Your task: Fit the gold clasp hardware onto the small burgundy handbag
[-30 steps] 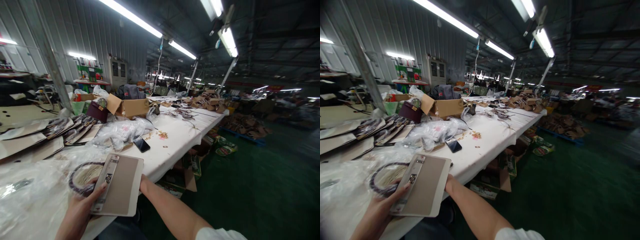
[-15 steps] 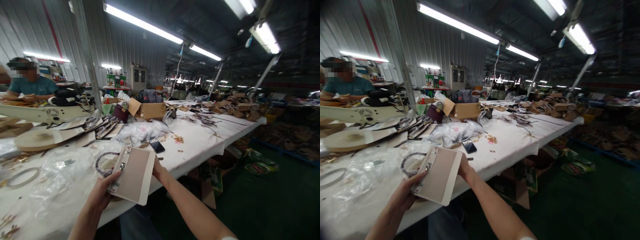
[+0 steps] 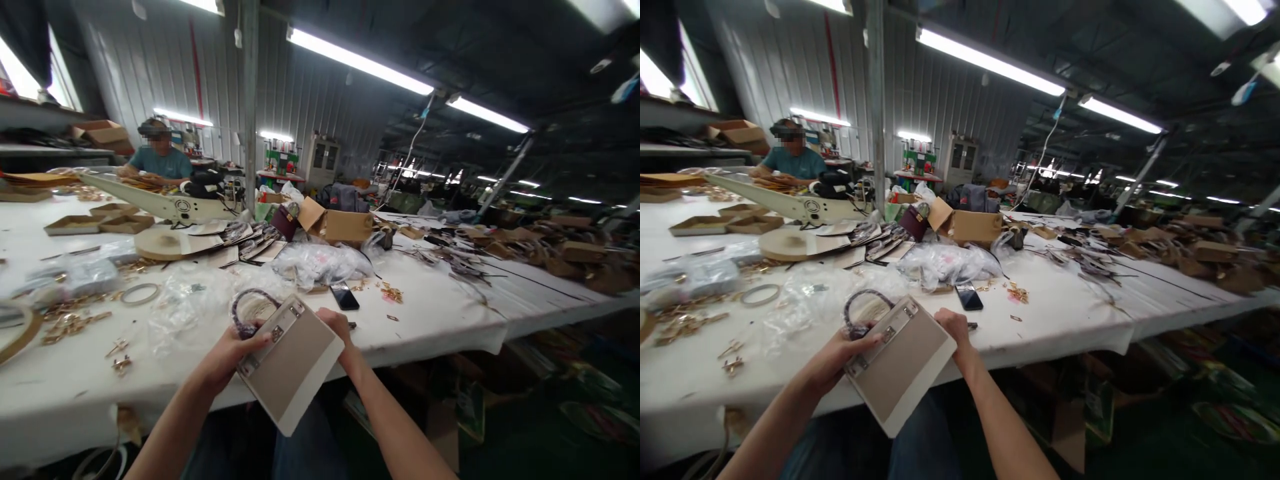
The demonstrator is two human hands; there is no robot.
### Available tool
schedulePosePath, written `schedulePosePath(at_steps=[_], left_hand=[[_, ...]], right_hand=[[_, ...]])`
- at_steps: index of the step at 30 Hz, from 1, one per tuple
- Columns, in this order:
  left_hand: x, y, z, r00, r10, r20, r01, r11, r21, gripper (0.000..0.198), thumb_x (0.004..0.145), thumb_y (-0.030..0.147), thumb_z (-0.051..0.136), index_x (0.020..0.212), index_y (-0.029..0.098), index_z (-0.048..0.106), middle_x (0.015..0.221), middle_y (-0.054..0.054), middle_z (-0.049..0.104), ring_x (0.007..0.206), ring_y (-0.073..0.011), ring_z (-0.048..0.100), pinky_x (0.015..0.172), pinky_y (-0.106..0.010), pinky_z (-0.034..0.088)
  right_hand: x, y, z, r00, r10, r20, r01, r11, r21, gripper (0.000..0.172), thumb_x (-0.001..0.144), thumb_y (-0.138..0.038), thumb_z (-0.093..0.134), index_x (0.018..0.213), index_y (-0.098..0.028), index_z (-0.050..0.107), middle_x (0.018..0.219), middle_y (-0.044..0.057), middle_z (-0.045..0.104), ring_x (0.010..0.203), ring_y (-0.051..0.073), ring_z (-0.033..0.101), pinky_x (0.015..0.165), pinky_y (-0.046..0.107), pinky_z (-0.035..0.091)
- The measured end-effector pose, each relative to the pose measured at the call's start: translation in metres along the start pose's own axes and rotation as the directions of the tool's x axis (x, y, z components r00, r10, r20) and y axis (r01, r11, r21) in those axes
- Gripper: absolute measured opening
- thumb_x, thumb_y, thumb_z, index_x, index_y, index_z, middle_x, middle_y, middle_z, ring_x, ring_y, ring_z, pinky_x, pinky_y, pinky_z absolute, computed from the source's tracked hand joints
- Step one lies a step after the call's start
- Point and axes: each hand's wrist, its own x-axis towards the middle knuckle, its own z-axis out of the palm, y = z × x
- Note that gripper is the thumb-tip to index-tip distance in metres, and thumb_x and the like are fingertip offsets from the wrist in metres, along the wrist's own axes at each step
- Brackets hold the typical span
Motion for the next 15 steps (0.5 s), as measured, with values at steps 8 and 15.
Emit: schedulePosePath(at_steps=[8, 15], left_hand=[[-0.045, -0.022, 0.0, 0.999, -0.015, -0.042, 0.011, 0.995, -0.096, 0.057, 0.075, 0.05, 0.106, 0.11, 0.017, 0.076, 0.099, -0.011, 0.081, 0.083, -0.0247, 0.076, 0.073, -0.029, 0.059], [-0.061, -0.051, 0.009, 0.989, 0.064, -0.137, -0.06, 0.998, 0.037, 0.063, 0.06, 0.067, 0.107, 0.069, 0.019, 0.067, 0.073, -0.007, 0.066, 0.07, -0.0254, 0.067, 0.062, -0.033, 0.057]], right_hand=[[-0.001, 0.0, 0.009, 0.99, -0.139, -0.006, 0.136, 0.972, -0.194, 0.046, 0.116, -0.048, 0.052, 0.087, -0.019, 0.073, 0.104, 0.014, 0.071, 0.089, 0.023, 0.059, 0.079, 0.034, 0.034], [-0.001, -0.022, -0.006, 0.98, -0.186, -0.075, 0.161, 0.952, -0.26, 0.043, 0.115, -0.051, 0.059, 0.088, -0.021, 0.074, 0.101, 0.008, 0.069, 0.092, 0.022, 0.061, 0.087, 0.032, 0.043]])
